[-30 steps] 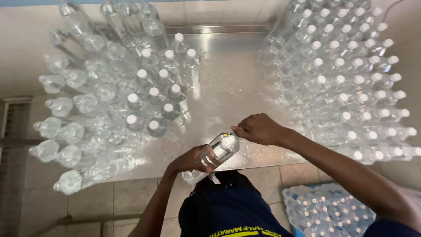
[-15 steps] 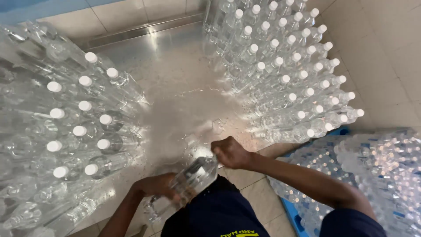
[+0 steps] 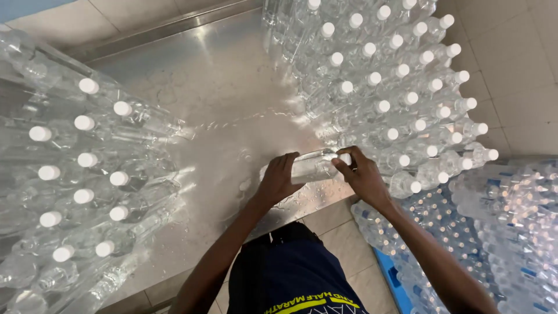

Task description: Placing plastic caps onto water bottles on a production line table

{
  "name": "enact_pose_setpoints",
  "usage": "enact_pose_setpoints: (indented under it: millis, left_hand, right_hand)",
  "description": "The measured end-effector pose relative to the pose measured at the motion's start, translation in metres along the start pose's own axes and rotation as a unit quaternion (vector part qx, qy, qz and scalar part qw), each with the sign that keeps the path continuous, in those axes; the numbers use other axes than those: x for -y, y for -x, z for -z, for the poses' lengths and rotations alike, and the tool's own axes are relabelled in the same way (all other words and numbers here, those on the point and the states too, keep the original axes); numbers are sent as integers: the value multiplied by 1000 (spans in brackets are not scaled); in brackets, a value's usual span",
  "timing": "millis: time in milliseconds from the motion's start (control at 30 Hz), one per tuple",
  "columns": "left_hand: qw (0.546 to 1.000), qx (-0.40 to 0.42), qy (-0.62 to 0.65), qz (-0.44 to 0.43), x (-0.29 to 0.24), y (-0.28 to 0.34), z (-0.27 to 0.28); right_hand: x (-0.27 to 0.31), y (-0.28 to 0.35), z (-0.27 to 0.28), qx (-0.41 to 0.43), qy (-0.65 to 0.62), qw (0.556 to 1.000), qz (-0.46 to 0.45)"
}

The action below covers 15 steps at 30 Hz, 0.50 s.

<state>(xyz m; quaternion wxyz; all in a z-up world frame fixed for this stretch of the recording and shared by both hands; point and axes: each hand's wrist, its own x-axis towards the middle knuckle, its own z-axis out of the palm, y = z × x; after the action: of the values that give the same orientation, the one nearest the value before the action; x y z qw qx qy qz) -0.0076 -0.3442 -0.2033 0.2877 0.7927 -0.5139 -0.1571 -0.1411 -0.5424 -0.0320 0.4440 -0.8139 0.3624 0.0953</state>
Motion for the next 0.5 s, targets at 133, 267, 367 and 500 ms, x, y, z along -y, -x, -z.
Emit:
enact_pose_setpoints:
  millis: [133, 267, 367, 500]
  left_hand:
    - [968, -129, 192, 98, -33, -53, -33]
    - [683, -62, 652, 323, -62, -72, -53]
    - [567, -71, 773, 276, -56, -91, -99]
    - [551, -90, 782, 276, -51, -117, -120]
  right_hand:
    - [13, -23, 12, -96, 116, 980, 129]
    - [5, -50, 21, -126, 142, 977, 100]
    - [-3, -74, 37, -138, 119, 981, 63]
    - [2, -86, 36, -180, 110, 976, 55]
